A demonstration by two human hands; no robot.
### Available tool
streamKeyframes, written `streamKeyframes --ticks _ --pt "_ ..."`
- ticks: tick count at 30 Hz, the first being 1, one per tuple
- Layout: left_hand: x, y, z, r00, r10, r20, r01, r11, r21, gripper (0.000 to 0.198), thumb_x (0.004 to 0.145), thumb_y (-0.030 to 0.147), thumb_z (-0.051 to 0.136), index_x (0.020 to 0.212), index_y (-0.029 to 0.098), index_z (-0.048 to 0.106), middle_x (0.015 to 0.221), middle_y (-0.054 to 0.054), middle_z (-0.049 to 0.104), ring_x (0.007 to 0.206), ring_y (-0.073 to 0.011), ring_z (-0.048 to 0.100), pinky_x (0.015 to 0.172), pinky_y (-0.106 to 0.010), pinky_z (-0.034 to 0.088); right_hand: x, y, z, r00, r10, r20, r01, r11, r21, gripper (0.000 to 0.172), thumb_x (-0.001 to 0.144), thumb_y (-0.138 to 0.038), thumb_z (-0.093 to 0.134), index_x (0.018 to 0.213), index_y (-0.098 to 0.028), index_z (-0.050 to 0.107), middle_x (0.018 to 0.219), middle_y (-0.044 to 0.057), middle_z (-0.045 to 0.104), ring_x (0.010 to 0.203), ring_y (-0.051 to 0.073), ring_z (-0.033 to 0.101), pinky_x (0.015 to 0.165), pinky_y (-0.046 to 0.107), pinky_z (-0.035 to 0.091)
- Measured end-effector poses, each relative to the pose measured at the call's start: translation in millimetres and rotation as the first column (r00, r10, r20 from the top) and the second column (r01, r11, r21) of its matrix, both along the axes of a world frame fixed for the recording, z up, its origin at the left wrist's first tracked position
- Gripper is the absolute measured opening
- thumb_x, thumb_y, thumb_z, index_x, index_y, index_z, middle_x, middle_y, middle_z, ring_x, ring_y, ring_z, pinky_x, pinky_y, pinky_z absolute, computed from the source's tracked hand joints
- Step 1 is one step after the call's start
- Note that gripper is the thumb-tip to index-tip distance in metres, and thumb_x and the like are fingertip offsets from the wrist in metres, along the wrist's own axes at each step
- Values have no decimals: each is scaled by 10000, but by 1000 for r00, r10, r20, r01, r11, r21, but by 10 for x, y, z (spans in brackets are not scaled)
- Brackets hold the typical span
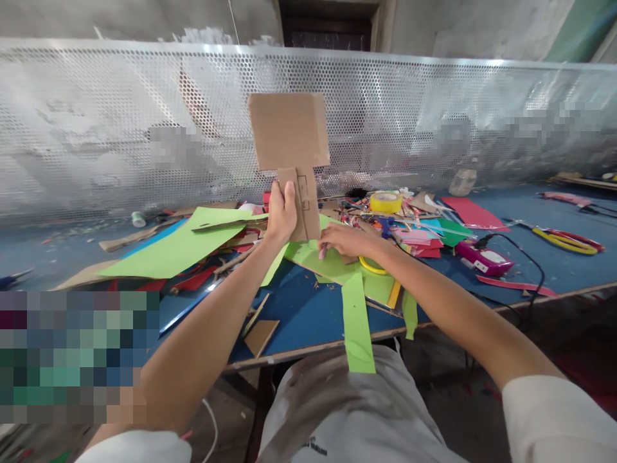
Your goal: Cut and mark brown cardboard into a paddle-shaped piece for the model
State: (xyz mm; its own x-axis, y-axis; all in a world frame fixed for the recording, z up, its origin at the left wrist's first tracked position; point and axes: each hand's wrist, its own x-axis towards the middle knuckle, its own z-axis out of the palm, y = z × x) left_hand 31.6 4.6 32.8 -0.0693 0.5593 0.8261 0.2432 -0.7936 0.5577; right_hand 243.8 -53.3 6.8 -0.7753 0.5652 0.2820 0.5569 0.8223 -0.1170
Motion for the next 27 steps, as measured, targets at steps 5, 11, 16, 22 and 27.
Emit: streamKeyframes --ticks 5,11,16,22,27 --pt "7 -20 20 999 -45 4 45 999 -16 671 982 886 389 1102 251 570 1120 -109 696 1176 -288 660 1121 -495 510 43 22 -20 999 25 29 -27 998 55 431 892 79 510 1050 -218 781 1202 97 753 1206 239 649 1035 369 516" --pt "-21 89 -7 996 23 81 -21 999 -25 662 978 890 388 1009 256 575 1006 -71 656 1081 -270 653 1069 -472 530 36 25 -26 999 40 6 -41 997 63 320 961 15 554 1072 -208 755 1022 94 760 1107 256 641 923 353 506" --pt "-44 224 -68 989 44 141 -41 999 -26 605 1023 830 375 1006 262 581 992 -63 638 1046 -256 647 1018 -436 554 -10 -80 91 988 73 -139 -78 996 -32 252 1001 -79 607 1022 -243 796 1063 74 790 1114 252 661 978 386 515" --pt "-50 235 -55 981 92 173 -83 995 -59 615 1015 839 375 958 255 560 952 -63 630 1000 -261 655 1009 -467 561 25 -377 377 844 29 -536 -210 937 -280 241 932 -481 807 1009 -252 819 955 34 795 855 196 719 800 362 611" --pt "38 -23 13 1000 12 -4 -12 1000 29 622 1027 822 380 1129 244 587 1112 -104 700 1178 -288 681 1112 -485 525 98 -432 511 525 -42 -850 -268 940 -212 393 904 -592 831 1063 -252 714 884 0 728 674 139 666 634 308 611"
